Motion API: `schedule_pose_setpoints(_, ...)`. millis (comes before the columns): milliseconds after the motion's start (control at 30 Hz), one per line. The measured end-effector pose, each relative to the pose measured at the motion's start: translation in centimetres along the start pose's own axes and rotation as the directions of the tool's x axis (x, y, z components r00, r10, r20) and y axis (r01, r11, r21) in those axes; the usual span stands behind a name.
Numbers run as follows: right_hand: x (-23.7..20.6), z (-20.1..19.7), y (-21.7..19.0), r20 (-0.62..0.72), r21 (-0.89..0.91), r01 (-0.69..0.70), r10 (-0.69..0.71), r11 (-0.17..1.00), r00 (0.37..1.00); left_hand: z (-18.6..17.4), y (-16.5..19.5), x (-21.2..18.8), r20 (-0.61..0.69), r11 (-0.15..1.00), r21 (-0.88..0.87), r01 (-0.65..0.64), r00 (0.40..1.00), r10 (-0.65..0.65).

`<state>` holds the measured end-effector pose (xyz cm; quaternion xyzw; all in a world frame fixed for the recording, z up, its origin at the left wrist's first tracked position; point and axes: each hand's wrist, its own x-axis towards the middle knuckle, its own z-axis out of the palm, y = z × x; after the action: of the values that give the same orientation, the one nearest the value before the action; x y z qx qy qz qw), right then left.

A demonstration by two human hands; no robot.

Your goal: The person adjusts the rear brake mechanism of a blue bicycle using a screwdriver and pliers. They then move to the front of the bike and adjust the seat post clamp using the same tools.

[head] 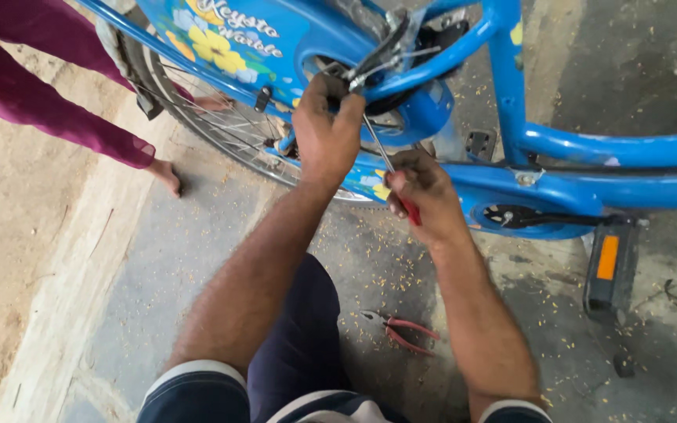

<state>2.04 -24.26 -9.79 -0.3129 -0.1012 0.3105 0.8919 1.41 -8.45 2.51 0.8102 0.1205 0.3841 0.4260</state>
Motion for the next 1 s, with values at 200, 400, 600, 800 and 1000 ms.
schedule_pose_setpoints(200, -0.8, 1.0, 0.7, 0.440, -0.860, 0.459, -0.783, -0.225, 0.440, -0.1, -0.2, 0.1, 0.045, 0.984, -0.106, 0.141, 0.990, -0.137)
schedule_pose_setpoints(400, 0.2, 0.0, -0.2, -0.029, -0.032, 0.073, -0.074, 0.997, 0.997, 0.9, -0.6, -0.3, -0.030, 0.992, -0.127, 0.021, 0.999, -0.025)
schedule_pose_setpoints(600, -0.1, 0.3, -1.4, 0.051, -0.339, 0.300, -0.301, 0.892, 0.952, 0.0, -0.9, 0.0, 0.027, 0.995, -0.100, 0.031, 0.999, -0.028)
schedule_pose_setpoints(800, -0.7, 1.6, 1.1, 0.396, -0.849, 0.522, -0.757, -0.085, 0.519, 0.8, -1.1, -0.2, -0.017, 0.993, -0.104, -0.052, 0.999, 0.050)
schedule_pose_setpoints(1000, 0.3, 0.1, 0.9, -0.081, 0.115, -0.058, 0.067, 0.992, 0.994, 0.7, -1.5, -0.5, -0.020, 0.998, -0.039, -0.046, 0.999, 0.045)
